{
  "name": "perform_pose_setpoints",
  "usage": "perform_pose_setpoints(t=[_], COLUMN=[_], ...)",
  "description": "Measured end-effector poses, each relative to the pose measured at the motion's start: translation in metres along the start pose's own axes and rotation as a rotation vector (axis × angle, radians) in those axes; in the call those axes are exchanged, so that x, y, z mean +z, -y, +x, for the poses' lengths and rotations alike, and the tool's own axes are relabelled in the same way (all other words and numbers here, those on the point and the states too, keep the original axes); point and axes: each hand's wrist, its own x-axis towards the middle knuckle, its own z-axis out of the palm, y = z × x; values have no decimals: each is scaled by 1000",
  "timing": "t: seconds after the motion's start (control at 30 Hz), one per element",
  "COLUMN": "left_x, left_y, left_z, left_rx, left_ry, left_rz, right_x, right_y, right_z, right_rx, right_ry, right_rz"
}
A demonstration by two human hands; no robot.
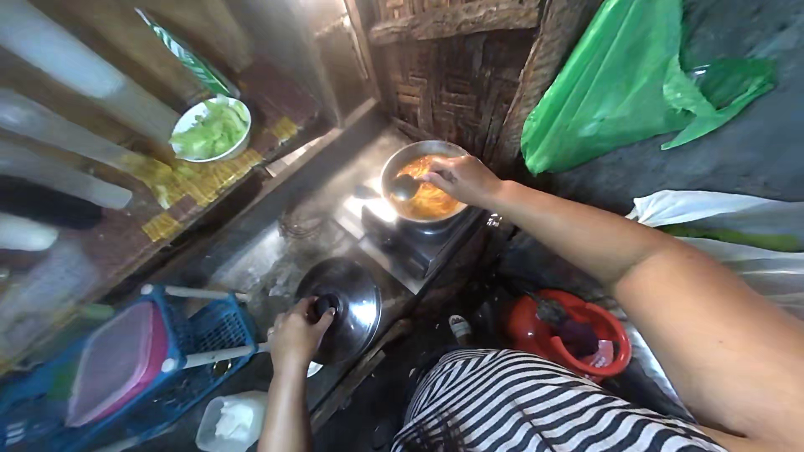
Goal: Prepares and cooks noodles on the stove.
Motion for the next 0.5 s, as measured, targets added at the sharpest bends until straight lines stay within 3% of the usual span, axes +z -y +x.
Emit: perform_pose_setpoints(t=[0.17, 0.33, 0.5], left_x=[2, -2, -8], left_y=[-8, -21, -34], left_z=[-2, -3, 2], left_rx=[14, 25, 69], left_ry=[-13, 3, -13], left_rz=[-8, 0, 35], right_x=[4, 17, -6], right_y=[5, 0, -10], right_z=[10, 17, 19], right_rx=[98, 185, 67], right_ry=[-91, -11, -50], right_rz=[49, -4, -90])
